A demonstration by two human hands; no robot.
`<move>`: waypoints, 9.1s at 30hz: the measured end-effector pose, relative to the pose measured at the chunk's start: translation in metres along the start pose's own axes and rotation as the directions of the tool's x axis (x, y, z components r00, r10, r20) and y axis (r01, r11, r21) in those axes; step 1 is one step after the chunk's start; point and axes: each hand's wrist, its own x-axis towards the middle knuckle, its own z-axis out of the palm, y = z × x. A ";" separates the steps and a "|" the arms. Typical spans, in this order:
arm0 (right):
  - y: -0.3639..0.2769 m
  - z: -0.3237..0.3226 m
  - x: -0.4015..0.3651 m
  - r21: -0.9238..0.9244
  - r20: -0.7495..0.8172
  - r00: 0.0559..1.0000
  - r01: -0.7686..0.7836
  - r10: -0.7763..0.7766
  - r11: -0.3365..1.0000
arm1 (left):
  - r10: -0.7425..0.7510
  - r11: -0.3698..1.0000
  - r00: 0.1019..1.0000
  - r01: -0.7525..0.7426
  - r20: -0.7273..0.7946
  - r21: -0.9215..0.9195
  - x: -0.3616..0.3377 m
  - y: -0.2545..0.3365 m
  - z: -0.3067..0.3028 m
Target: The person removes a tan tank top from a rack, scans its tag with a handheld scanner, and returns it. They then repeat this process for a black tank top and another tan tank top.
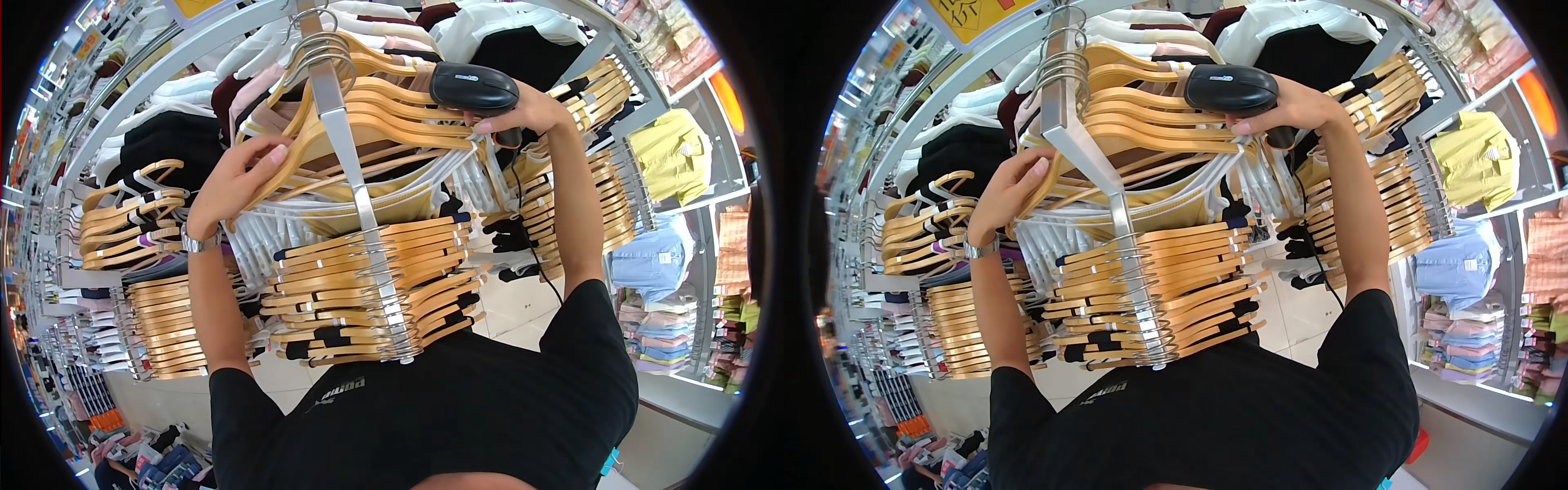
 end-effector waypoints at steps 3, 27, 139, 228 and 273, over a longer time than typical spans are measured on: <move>0.000 -0.001 -0.001 -0.001 0.009 1.000 0.014 -0.014 1.000 | 0.126 0.992 0.992 -0.126 -0.029 -0.013 0.006 0.005 0.008; -0.070 -0.019 -0.017 -0.221 -0.355 0.929 0.028 -0.108 0.975 | 0.098 0.995 0.994 -0.098 0.044 0.007 0.009 0.001 -0.003; -0.199 -0.014 -0.178 -0.561 -0.827 0.246 -0.374 -0.505 0.738 | 0.256 0.953 0.967 -0.256 0.023 0.164 0.021 0.020 0.021; -0.054 0.296 -0.227 -0.115 -0.414 0.910 -0.014 -0.035 0.993 | -0.309 0.719 0.899 0.008 -0.310 -0.695 -0.359 -0.017 0.264; 0.103 0.309 -0.376 0.360 -0.655 0.726 0.054 0.211 0.932 | -0.366 0.928 0.663 0.310 -0.653 -0.205 -0.324 -0.103 0.403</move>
